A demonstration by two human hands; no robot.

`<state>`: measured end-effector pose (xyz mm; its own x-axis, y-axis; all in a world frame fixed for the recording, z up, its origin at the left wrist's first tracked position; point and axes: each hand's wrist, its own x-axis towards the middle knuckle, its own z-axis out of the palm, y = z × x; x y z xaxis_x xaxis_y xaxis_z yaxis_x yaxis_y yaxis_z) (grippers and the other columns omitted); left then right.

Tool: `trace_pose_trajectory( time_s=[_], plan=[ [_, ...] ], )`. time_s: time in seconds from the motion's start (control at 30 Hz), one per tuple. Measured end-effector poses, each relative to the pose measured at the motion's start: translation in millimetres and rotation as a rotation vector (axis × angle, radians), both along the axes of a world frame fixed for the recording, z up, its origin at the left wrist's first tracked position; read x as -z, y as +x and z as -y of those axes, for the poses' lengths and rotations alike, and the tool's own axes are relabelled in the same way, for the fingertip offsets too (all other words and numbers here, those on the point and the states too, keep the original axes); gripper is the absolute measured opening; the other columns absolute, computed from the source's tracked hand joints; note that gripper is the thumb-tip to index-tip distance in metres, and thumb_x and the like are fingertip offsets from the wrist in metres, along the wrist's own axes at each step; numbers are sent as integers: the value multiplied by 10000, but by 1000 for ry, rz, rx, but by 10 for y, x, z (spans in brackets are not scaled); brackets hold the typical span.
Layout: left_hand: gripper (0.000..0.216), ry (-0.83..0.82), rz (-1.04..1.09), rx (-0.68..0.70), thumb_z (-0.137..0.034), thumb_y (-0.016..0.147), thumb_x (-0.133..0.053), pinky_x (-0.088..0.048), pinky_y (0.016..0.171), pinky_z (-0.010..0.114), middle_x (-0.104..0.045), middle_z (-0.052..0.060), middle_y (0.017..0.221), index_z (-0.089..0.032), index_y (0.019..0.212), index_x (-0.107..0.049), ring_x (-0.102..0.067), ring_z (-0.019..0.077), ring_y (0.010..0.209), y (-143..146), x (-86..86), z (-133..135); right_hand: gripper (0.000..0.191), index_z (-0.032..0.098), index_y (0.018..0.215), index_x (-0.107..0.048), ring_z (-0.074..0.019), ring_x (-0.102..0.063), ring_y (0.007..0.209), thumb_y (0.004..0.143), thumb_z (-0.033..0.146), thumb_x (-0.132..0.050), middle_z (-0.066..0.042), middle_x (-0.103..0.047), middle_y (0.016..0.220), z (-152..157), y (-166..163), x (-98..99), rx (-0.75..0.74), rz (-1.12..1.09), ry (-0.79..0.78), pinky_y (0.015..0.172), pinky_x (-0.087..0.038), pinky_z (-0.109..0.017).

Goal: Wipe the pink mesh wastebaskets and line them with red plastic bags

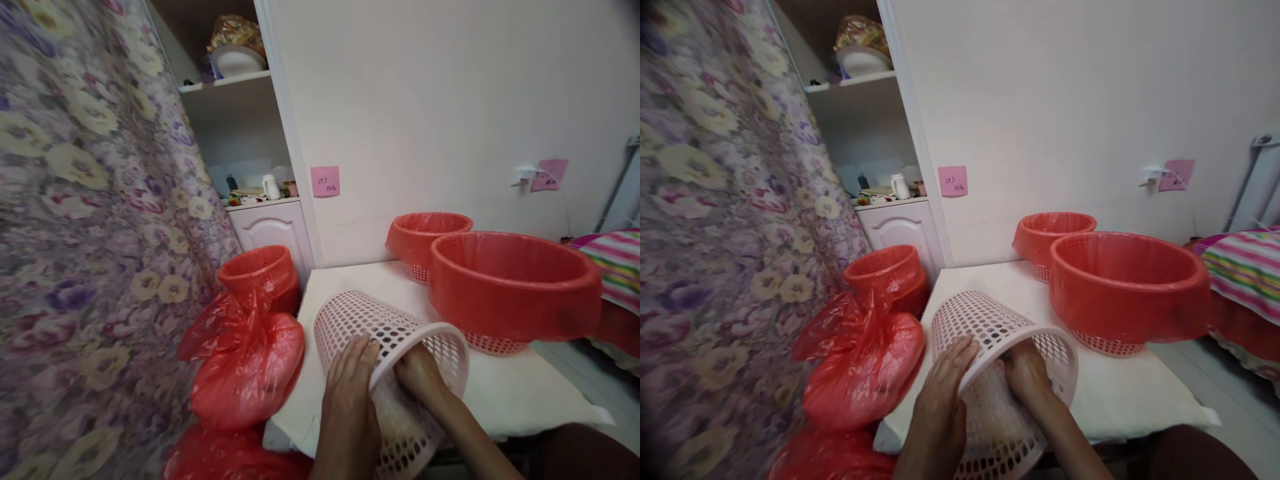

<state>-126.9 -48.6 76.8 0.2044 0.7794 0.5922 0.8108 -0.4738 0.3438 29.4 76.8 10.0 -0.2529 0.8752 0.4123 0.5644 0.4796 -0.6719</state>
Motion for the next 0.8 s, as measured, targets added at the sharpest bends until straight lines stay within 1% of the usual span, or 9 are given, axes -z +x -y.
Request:
trace_pose_trajectory(
  time_s=[0.1, 0.2, 0.27, 0.33, 0.47, 0.53, 0.67, 0.73, 0.8],
  plan=[
    [841, -12, -16, 12, 92, 678, -347, -353, 1159, 524, -382, 147, 1535, -205, 1465, -329, -313, 221, 1451, 62, -120, -46, 456, 126, 1179, -647, -335, -511, 1249, 752, 46, -507, -173, -662, 1196, 10, 142, 81, 95, 62, -8, 1059, -389, -473],
    [769, -55, 74, -17, 80, 653, -377, -393, 1137, 504, -423, 177, 1471, -162, 1381, -425, -388, 235, 1405, 116, -131, -68, 538, 131, 1188, -658, -368, -541, 1188, 680, 32, -510, -183, -658, 1221, 54, 111, 240, 91, 131, -47, 1013, -400, -503],
    [779, -50, 121, -23, 80, 626, -383, -384, 1140, 512, -464, 155, 1441, -177, 1360, -441, -413, 231, 1391, 98, -55, -42, 575, 108, 1187, -662, -400, -561, 1131, 645, 14, -495, -213, -654, 1210, 94, 28, 362, 79, 160, -79, 965, -410, -548],
    [831, -44, 133, -29, 82, 637, -379, -347, 1159, 517, -441, 123, 1485, -216, 1413, -379, -372, 217, 1421, 37, 78, 18, 595, 87, 1180, -665, -409, -557, 1131, 622, 1, -476, -230, -649, 1205, 135, -59, 462, 55, 155, -110, 964, -404, -562],
    [864, -28, 165, -84, 87, 715, -349, -325, 1173, 479, -363, 68, 1565, -295, 1486, -263, -296, 181, 1463, -93, 317, 137, 645, 133, 1182, -666, -349, -572, 1171, 576, 11, -483, -170, -679, 1219, 257, -207, 568, -93, 47, -179, 1000, -428, -469],
    [863, -12, 162, -72, 94, 721, -339, -331, 1169, 474, -383, 65, 1558, -297, 1487, -274, -304, 180, 1460, -112, 324, 148, 599, 191, 1160, -676, -308, -634, 1082, 598, 57, -520, -100, -730, 1144, 348, -279, 589, -207, -35, -213, 939, -489, -412],
    [844, 28, 120, -13, 103, 705, -336, -363, 1150, 482, -439, 81, 1518, -280, 1456, -349, -370, 184, 1428, -87, 154, 94, 450, 203, 1085, -706, -268, -699, 901, 654, 158, -584, -35, -778, 977, 462, -352, 577, -379, -197, -247, 810, -565, -374],
    [831, 38, 78, 2, 105, 709, -334, -394, 1133, 479, -458, 82, 1503, -287, 1441, -374, -394, 180, 1413, -64, 79, 65, 397, 194, 1077, -710, -273, -703, 916, 699, 185, -591, -42, -777, 980, 411, -318, 528, -398, -276, -240, 828, -572, -397],
    [838, 25, 21, 41, 95, 699, -352, -402, 1126, 497, -455, 92, 1507, -281, 1448, -362, -392, 195, 1415, -32, 59, 45, 339, 188, 1110, -692, -285, -666, 1050, 794, 218, -573, -83, -748, 1095, 291, -247, 445, -332, -358, -206, 940, -531, -450]
  ],
)
